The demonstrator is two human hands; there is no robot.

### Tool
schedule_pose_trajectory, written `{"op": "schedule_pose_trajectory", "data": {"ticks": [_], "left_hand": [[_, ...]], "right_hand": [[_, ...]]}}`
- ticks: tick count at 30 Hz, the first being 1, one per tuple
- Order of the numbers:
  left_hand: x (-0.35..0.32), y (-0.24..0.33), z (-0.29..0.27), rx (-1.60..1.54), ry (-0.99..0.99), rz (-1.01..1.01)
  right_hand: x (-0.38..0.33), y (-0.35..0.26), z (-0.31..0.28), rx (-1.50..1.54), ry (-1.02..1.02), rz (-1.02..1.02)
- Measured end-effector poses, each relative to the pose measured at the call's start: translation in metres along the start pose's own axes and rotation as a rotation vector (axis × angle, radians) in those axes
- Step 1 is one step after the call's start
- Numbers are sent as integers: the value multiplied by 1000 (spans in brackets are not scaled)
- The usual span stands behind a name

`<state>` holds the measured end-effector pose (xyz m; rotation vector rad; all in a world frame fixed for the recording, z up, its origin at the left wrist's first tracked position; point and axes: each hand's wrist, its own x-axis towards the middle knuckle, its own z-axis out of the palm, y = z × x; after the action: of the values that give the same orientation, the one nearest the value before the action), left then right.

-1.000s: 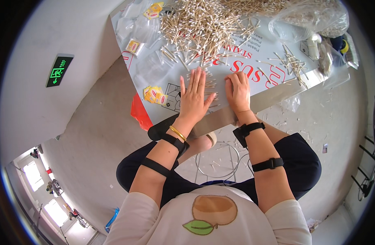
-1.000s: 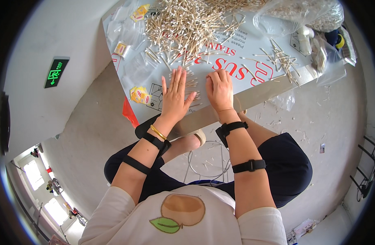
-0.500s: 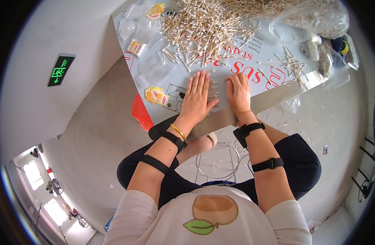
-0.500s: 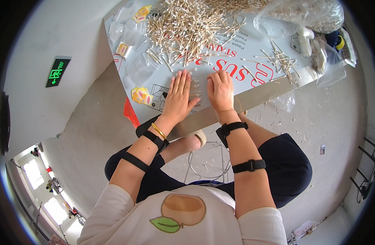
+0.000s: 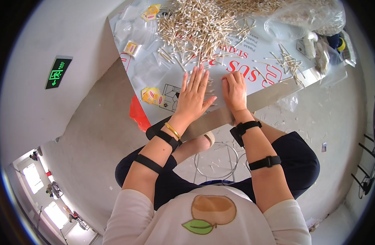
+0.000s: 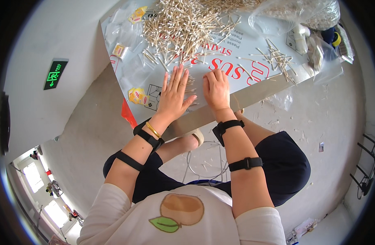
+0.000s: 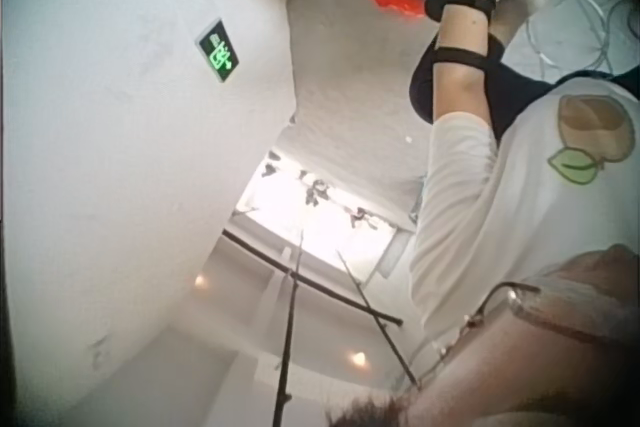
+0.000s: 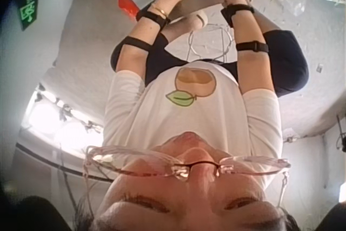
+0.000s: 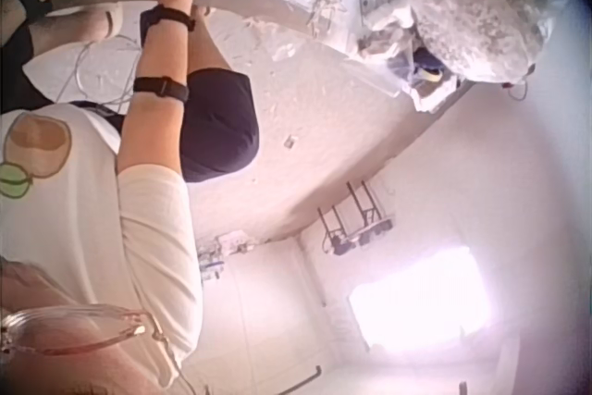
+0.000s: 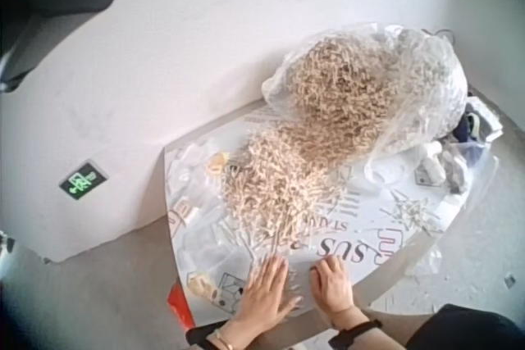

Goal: Packing cotton swabs into individual plastic bags.

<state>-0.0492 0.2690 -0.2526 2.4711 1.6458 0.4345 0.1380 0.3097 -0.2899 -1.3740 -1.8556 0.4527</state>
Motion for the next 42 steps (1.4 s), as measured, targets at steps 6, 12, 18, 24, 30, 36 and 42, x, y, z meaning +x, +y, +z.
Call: {"op": "schedule_pose_trajectory", "data": {"ticks": [6, 12, 18, 24, 30, 36, 42], "left_hand": [[-34, -10, 3, -191, 259, -374], [-48, -11, 21, -226, 334, -424], [-41, -14, 22, -243, 388, -467], [-38, -22, 21, -250, 351, -462], [-38, -27, 12, -349, 390, -451], [-66, -4, -7, -474, 319, -356], [-96, 20, -1, -371, 187, -354]], "right_hand": [[0, -4, -8, -42, -103, -81], [6, -8, -7, -84, -193, -173], [14, -8, -5, -54, -291, -157], [13, -5, -12, 16, -309, -163], [1, -14, -34, 42, -451, -73], [-23, -27, -54, -29, -561, -126], [-27, -33, -47, -39, -528, -124]]}}
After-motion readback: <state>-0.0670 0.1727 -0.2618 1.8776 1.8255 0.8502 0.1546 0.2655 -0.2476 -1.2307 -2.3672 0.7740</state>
